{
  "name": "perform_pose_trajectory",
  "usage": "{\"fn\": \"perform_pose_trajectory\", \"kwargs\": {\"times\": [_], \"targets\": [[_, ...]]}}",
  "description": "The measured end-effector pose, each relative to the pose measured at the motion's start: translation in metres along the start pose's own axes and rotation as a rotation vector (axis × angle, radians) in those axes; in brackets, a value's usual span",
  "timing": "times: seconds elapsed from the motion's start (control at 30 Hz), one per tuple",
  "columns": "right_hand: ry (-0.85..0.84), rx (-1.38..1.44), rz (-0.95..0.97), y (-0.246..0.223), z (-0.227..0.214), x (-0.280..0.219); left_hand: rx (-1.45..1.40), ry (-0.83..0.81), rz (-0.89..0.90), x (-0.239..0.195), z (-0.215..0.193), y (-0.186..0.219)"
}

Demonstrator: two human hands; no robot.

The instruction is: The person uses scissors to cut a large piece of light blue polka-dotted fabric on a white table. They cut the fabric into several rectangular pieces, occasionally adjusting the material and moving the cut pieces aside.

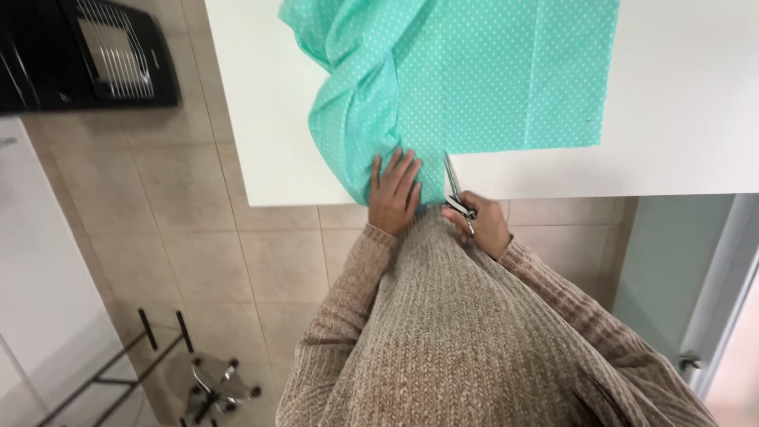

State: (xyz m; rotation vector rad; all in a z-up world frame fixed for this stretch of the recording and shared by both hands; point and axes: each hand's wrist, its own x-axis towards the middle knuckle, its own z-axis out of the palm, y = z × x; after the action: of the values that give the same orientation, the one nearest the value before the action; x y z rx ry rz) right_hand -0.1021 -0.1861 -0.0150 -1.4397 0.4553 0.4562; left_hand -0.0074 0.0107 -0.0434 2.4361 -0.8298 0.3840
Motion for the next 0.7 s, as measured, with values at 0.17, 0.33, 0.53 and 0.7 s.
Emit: {"fn": "perform_pose_trajectory", "kwargs": {"times": [0.17, 0.33, 0.53, 0.7], "targets": [[0.117, 0.015, 0.004, -0.008, 0.016, 0.001, -0.13, -0.035, 0.033, 0.002, -0.016, -0.002], [0.217, -0.046, -0.007, -0.009, 0.034, 0.005, -0.113, -0.127, 0.124, -0.002, -0.028, -0.01], [0.253, -0.035, 0.011, -0.031, 0.043, 0.0, -0.122, -0.238, 0.226, 0.005, -0.037, -0.014], [0.265, -0.015, 0.007, -0.031, 0.043, -0.001, -0.114, -0.243, 0.228, 0.005, -0.038, -0.013]]}}
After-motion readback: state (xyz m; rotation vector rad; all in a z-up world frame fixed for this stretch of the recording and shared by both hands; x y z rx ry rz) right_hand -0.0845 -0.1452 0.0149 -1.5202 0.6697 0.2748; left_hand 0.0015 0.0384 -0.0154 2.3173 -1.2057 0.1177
